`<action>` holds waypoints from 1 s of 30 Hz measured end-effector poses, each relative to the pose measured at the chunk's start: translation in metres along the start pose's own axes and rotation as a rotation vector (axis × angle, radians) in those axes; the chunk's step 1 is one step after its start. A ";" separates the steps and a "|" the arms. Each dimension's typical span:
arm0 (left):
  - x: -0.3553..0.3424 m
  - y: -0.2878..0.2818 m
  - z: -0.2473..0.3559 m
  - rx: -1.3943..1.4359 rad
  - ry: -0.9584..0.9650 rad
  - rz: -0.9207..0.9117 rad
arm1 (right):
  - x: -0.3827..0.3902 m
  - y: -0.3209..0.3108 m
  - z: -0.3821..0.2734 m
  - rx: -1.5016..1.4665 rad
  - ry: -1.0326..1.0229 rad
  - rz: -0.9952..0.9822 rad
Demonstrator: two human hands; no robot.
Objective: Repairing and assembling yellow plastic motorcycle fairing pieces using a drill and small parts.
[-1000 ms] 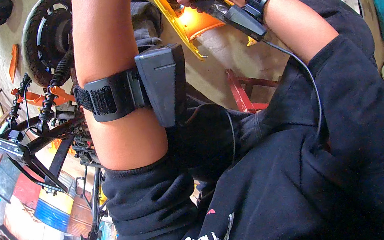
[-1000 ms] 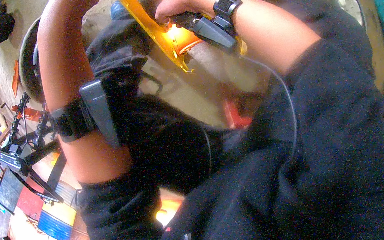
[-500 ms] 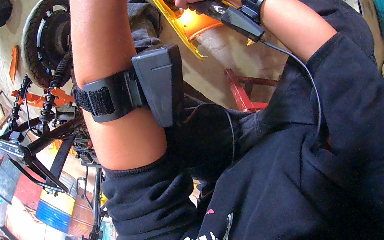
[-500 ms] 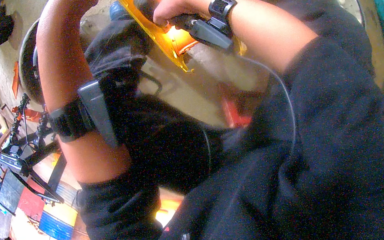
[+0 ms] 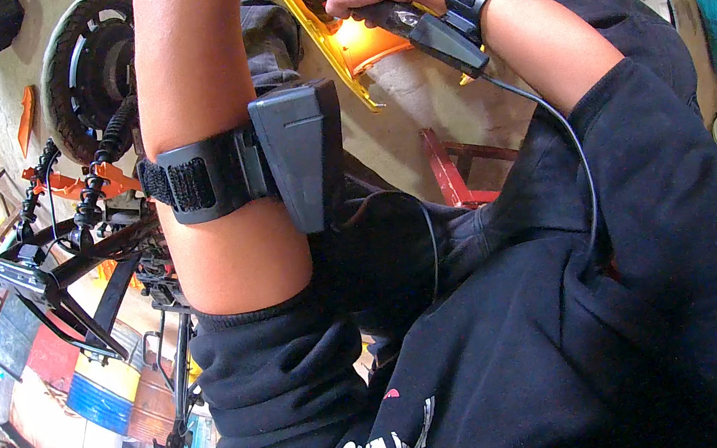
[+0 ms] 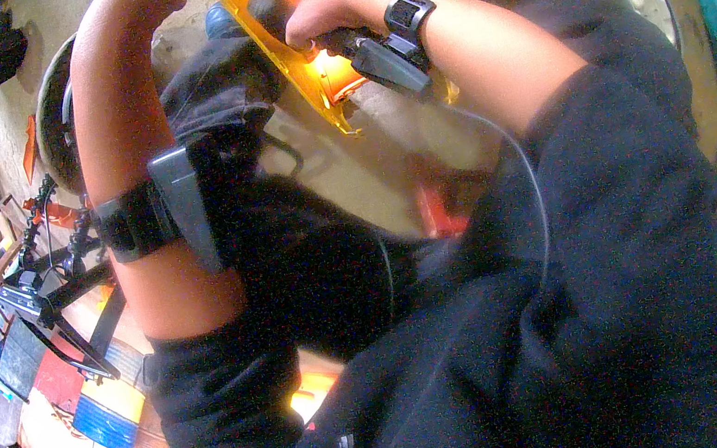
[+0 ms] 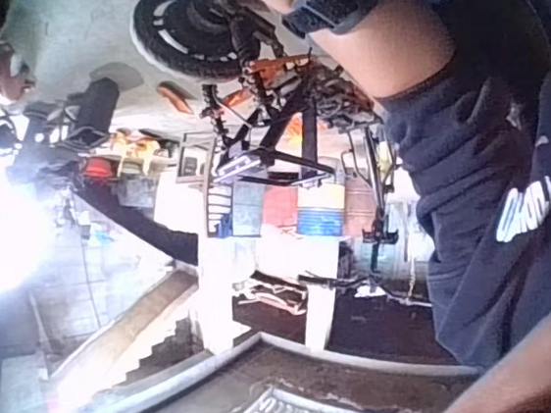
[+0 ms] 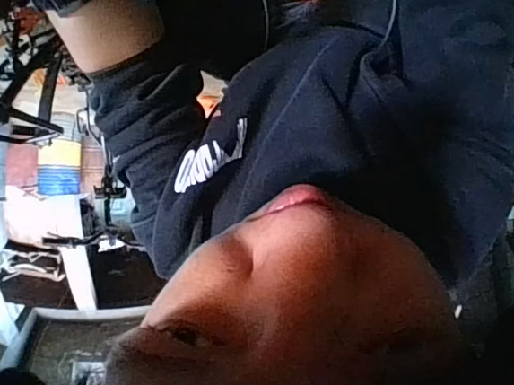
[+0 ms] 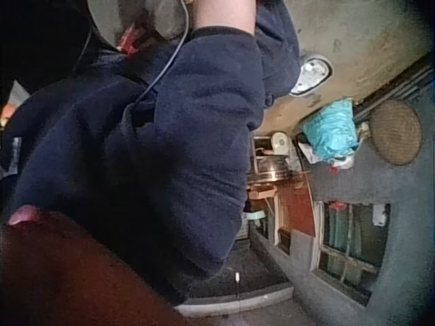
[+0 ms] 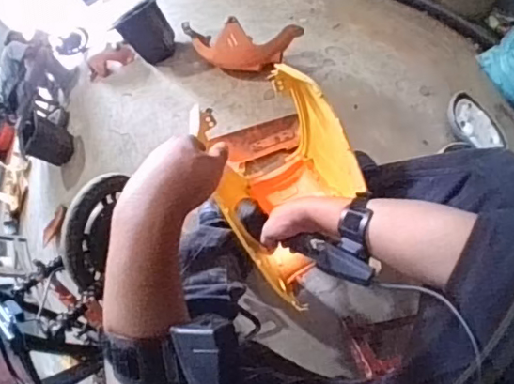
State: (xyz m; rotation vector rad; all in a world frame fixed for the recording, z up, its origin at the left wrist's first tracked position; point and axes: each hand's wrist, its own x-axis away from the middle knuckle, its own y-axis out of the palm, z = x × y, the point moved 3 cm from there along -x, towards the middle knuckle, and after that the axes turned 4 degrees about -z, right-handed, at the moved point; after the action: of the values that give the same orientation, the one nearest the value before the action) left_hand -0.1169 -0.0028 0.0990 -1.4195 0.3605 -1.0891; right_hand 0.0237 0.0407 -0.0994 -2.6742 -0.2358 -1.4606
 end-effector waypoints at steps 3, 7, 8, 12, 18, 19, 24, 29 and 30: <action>-0.001 -0.001 0.002 -0.006 0.006 -0.002 | 0.001 0.000 0.000 0.013 0.022 0.011; 0.001 -0.002 0.001 -0.014 0.005 0.002 | 0.005 0.001 -0.004 0.077 0.021 0.025; 0.001 -0.003 0.002 -0.008 0.006 -0.002 | 0.003 0.000 -0.002 0.079 0.024 0.029; 0.001 -0.002 0.003 -0.012 0.006 -0.011 | -0.001 0.002 0.005 0.049 0.020 0.023; 0.002 -0.001 0.002 0.017 0.001 0.014 | 0.003 0.002 0.005 0.058 0.015 0.017; 0.002 0.000 0.001 0.006 0.005 0.024 | 0.005 0.003 0.002 0.053 -0.010 0.007; -0.002 0.002 0.001 -0.018 0.017 0.025 | 0.004 0.003 0.001 0.169 -0.003 0.019; -0.007 0.005 -0.003 -0.043 -0.025 0.016 | 0.015 0.006 -0.007 0.166 0.017 0.027; -0.006 0.005 -0.005 -0.044 -0.028 0.016 | 0.018 0.008 -0.011 0.193 0.011 0.020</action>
State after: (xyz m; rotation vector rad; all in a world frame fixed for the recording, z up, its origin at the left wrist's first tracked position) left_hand -0.1214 -0.0021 0.0912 -1.4669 0.3772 -1.0529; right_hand 0.0257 0.0334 -0.0785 -2.5084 -0.3296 -1.3704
